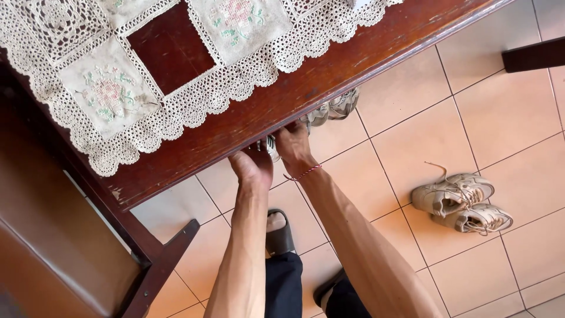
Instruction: Arranging furniture and organizing items such as a table cloth, towel, and shoes on a balcony.
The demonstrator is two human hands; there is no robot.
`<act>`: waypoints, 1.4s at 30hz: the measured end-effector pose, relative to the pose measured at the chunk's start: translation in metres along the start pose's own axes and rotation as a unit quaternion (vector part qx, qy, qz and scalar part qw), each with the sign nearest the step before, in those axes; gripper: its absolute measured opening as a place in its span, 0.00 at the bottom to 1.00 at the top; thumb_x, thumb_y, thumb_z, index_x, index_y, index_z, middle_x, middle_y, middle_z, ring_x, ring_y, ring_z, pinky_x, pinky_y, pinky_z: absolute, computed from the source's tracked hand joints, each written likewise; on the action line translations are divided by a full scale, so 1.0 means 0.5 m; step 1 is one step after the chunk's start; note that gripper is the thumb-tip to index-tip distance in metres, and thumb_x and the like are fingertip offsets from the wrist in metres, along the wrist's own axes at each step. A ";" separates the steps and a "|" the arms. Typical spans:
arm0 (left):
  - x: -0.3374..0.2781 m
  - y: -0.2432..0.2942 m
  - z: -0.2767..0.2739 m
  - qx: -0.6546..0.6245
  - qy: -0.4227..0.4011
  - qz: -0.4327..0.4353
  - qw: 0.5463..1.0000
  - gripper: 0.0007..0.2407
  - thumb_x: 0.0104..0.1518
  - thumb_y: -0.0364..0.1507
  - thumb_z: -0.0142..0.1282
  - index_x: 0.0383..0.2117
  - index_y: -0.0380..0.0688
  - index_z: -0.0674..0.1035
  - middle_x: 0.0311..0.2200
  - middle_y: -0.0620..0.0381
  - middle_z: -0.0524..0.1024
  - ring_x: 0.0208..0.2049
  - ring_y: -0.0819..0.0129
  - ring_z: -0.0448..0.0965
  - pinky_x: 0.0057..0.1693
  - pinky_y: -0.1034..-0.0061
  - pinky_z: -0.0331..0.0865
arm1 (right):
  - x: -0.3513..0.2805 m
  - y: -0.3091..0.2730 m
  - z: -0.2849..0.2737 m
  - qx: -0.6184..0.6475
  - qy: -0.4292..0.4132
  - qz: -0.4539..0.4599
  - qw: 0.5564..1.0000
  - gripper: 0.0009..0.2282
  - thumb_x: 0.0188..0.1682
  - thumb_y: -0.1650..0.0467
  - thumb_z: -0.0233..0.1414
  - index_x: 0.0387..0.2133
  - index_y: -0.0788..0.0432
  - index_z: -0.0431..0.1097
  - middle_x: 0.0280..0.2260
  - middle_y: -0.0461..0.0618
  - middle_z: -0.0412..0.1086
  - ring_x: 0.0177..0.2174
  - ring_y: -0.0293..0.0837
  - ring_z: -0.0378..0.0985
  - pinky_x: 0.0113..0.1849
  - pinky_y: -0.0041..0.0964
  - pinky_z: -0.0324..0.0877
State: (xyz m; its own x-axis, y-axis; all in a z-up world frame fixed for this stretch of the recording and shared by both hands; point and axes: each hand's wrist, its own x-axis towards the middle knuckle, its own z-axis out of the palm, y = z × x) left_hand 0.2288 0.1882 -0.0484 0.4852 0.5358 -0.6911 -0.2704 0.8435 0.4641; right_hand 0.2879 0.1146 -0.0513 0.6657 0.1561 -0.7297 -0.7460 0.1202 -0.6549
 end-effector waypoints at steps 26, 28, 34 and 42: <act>0.055 -0.005 -0.093 0.090 0.003 -0.021 0.996 0.23 0.57 0.46 0.56 0.54 0.51 0.70 0.52 0.62 0.71 0.53 0.71 0.68 0.61 0.63 0.59 | 0.010 0.029 -0.011 0.061 -0.103 -0.019 0.993 0.11 0.51 0.79 0.54 0.47 0.68 0.67 0.48 0.58 0.74 0.47 0.46 0.79 0.51 0.37 0.76; 0.061 -0.002 -0.096 0.092 -0.008 -0.014 0.996 0.23 0.59 0.46 0.56 0.55 0.49 0.70 0.52 0.60 0.71 0.53 0.69 0.68 0.62 0.63 0.61 | 0.008 0.023 -0.009 0.077 -0.109 -0.023 0.991 0.11 0.51 0.78 0.53 0.47 0.68 0.66 0.48 0.58 0.74 0.48 0.47 0.79 0.52 0.37 0.76; 0.056 0.005 -0.085 0.142 0.009 -0.030 0.989 0.26 0.58 0.47 0.54 0.60 0.51 0.66 0.57 0.58 0.69 0.55 0.69 0.69 0.62 0.67 0.63 | 0.004 0.017 -0.008 0.047 -0.090 -0.004 0.995 0.14 0.49 0.81 0.52 0.49 0.66 0.65 0.50 0.59 0.73 0.49 0.48 0.78 0.52 0.38 0.75; 0.040 0.016 -0.065 0.145 0.033 -0.014 0.989 0.27 0.59 0.45 0.51 0.62 0.47 0.64 0.60 0.53 0.68 0.62 0.62 0.68 0.65 0.63 0.62 | 0.031 0.070 -0.026 0.172 -0.101 -0.033 0.979 0.12 0.52 0.82 0.50 0.49 0.70 0.63 0.48 0.60 0.72 0.47 0.49 0.77 0.53 0.42 0.74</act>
State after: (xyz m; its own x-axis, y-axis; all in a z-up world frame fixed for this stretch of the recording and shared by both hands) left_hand 0.2096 0.2069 -0.0766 0.4320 0.5209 -0.7362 -0.0025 0.8170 0.5766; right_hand 0.2724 0.1084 -0.0878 0.7215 0.3242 -0.6118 -0.6862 0.4534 -0.5689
